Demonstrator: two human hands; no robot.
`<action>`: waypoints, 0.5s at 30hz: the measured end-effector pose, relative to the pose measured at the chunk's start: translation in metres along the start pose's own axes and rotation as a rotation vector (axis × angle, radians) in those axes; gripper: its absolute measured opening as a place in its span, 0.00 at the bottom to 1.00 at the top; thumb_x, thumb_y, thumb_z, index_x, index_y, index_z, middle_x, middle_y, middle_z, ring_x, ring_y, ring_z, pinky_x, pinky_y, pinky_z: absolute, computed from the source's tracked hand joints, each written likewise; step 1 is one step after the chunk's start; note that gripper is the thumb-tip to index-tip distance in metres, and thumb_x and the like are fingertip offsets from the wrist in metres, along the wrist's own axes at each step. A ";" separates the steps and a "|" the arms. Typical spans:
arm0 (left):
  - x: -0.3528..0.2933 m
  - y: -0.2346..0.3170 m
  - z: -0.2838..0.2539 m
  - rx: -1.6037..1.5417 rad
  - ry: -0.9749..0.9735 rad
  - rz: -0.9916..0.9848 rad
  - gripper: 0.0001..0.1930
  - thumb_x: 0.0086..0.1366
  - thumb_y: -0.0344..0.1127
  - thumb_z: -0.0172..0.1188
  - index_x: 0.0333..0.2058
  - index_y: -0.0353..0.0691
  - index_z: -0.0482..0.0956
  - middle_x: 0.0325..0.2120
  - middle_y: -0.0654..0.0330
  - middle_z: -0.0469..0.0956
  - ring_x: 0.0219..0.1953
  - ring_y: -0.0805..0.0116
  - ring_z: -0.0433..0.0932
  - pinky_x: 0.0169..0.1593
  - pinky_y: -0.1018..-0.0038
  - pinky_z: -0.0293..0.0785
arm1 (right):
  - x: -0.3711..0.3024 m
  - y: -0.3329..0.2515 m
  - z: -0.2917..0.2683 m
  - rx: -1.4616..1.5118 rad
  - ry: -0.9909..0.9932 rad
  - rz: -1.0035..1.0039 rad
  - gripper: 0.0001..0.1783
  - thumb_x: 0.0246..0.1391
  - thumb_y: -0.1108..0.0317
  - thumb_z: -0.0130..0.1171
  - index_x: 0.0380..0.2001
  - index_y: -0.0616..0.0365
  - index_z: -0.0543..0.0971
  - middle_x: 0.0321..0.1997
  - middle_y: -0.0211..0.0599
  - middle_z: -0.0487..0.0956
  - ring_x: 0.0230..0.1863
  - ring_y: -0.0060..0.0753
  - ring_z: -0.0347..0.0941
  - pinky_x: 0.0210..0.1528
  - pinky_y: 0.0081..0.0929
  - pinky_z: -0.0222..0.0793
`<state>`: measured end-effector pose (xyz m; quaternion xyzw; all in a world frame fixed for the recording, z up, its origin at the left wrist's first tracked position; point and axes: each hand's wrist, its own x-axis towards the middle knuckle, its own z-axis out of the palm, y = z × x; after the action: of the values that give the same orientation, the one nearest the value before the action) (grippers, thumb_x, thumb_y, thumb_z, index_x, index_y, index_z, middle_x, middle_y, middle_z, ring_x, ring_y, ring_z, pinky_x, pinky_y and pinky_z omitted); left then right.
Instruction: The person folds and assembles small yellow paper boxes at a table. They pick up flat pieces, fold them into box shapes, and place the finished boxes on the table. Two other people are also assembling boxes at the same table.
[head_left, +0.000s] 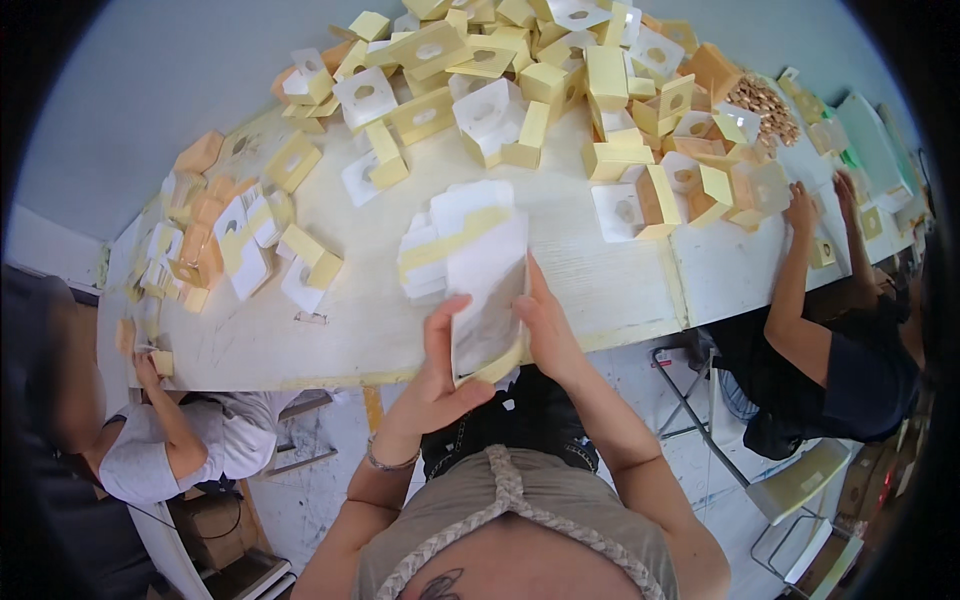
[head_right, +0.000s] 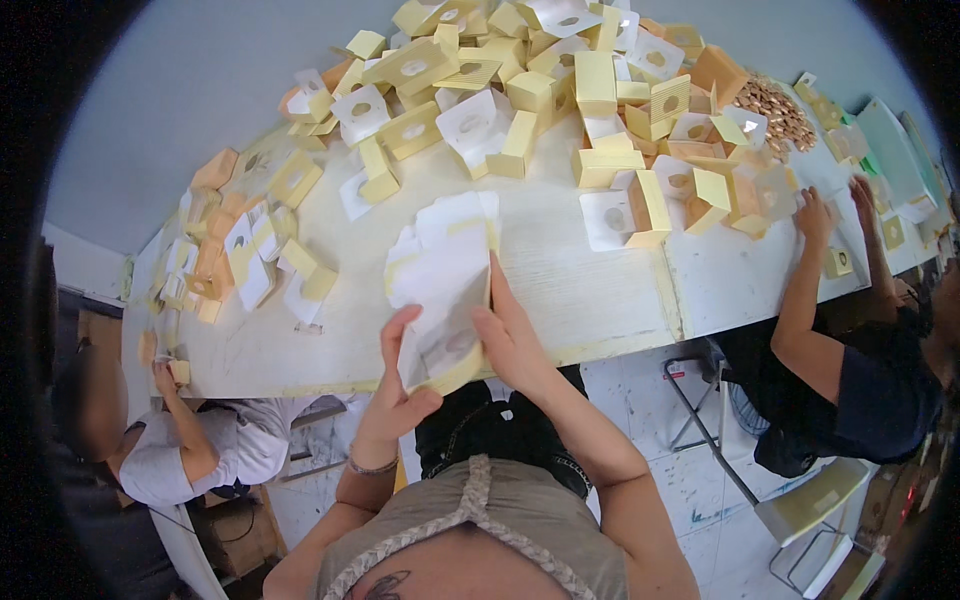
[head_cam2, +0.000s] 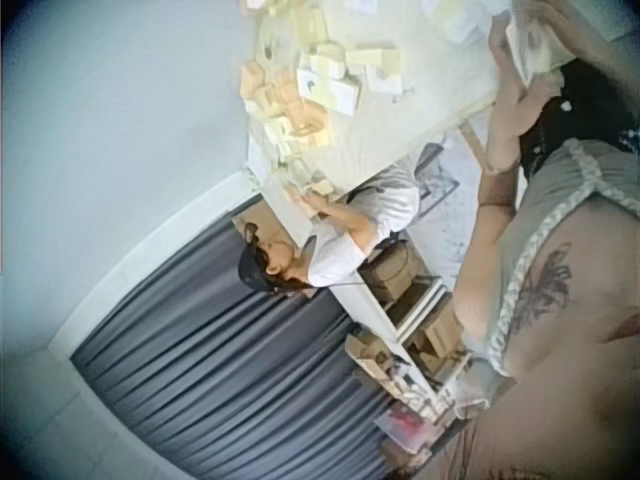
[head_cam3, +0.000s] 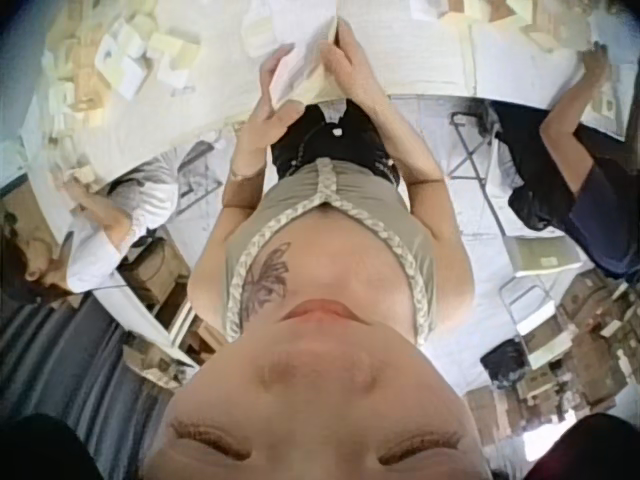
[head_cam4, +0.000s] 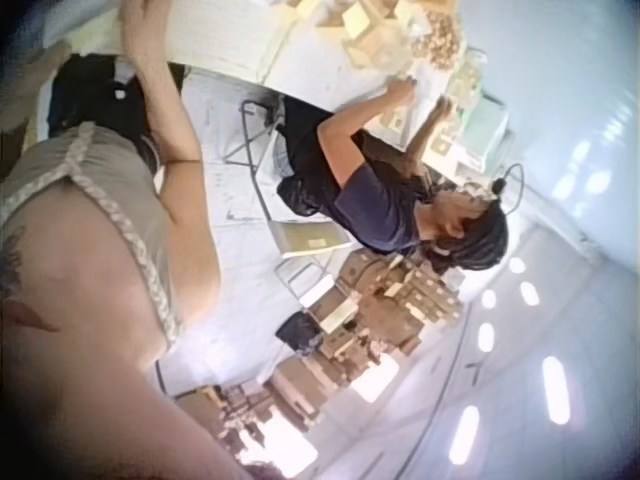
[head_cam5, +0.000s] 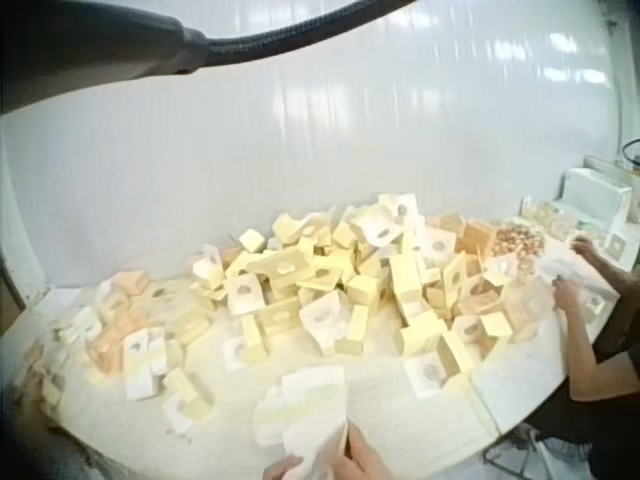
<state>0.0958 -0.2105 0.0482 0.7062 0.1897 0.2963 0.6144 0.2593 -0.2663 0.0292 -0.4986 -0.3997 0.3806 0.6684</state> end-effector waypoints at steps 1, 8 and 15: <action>0.001 0.001 0.003 0.153 0.097 0.035 0.40 0.57 0.33 0.60 0.63 0.36 0.44 0.59 0.52 0.52 0.64 0.56 0.50 0.64 0.64 0.49 | -0.005 0.003 -0.002 0.017 -0.033 -0.012 0.35 0.63 0.54 0.36 0.64 0.68 0.48 0.67 0.56 0.52 0.68 0.39 0.49 0.66 0.29 0.43; 0.008 -0.016 -0.004 0.001 0.194 0.071 0.25 0.57 0.37 0.64 0.51 0.40 0.63 0.50 0.57 0.60 0.52 0.66 0.65 0.52 0.71 0.66 | -0.028 0.010 -0.004 -0.112 -0.050 -0.173 0.27 0.62 0.52 0.38 0.53 0.64 0.68 0.59 0.53 0.62 0.63 0.47 0.55 0.64 0.35 0.46; -0.004 -0.013 -0.003 0.201 0.162 -0.090 0.13 0.57 0.34 0.62 0.37 0.36 0.71 0.38 0.58 0.67 0.42 0.66 0.67 0.48 0.76 0.63 | -0.020 0.013 -0.013 -0.127 -0.063 -0.204 0.18 0.45 0.71 0.64 0.41 0.60 0.73 0.48 0.45 0.68 0.50 0.38 0.65 0.52 0.32 0.62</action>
<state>0.0922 -0.2083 0.0353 0.7288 0.2990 0.3042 0.5357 0.2614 -0.2864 0.0113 -0.4845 -0.4923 0.3002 0.6579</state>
